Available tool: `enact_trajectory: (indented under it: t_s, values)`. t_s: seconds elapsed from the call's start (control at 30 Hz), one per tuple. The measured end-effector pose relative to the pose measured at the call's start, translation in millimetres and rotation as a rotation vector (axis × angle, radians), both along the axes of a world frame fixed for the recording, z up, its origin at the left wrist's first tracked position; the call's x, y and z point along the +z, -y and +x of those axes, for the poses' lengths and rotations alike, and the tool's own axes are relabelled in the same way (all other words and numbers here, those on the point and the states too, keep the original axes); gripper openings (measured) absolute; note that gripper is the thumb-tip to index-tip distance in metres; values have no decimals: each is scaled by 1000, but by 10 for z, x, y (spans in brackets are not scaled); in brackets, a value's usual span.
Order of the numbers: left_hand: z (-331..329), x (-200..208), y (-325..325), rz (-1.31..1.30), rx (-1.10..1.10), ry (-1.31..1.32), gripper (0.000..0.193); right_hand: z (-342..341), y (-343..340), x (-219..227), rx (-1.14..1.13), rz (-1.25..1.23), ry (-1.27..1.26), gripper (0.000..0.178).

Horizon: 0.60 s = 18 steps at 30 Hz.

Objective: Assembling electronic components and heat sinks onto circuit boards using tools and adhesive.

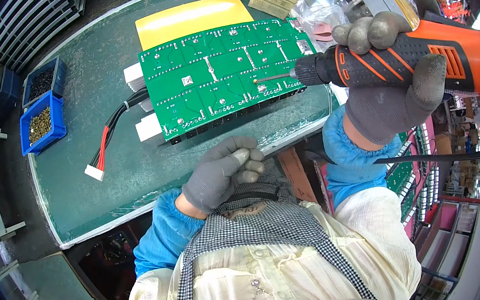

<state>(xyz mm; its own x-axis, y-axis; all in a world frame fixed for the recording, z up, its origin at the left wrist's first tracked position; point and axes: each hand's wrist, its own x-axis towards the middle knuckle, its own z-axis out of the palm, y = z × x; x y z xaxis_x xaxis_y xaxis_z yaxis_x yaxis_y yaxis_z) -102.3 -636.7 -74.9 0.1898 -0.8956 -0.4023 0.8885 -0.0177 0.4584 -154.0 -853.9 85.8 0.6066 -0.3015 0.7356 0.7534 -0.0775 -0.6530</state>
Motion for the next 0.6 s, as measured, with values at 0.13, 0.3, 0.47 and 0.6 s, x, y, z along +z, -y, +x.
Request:
enact_trajectory:
  t_s: [0.13,0.3,0.47,0.6]
  values:
    - [69,-15,-34,-62,-51,66,31,11,88,59,141,-156,-105,84]
    - [88,-137,-58,-51,-85,104,33,196,214,179,525,-582,-12,100]
    - [54,-114,-4,-59,6,-86,36,383,240,250,636,-692,-12,106]
    - [113,-92,-30,-64,-60,-152,42,438,232,245,545,-551,-95,91]
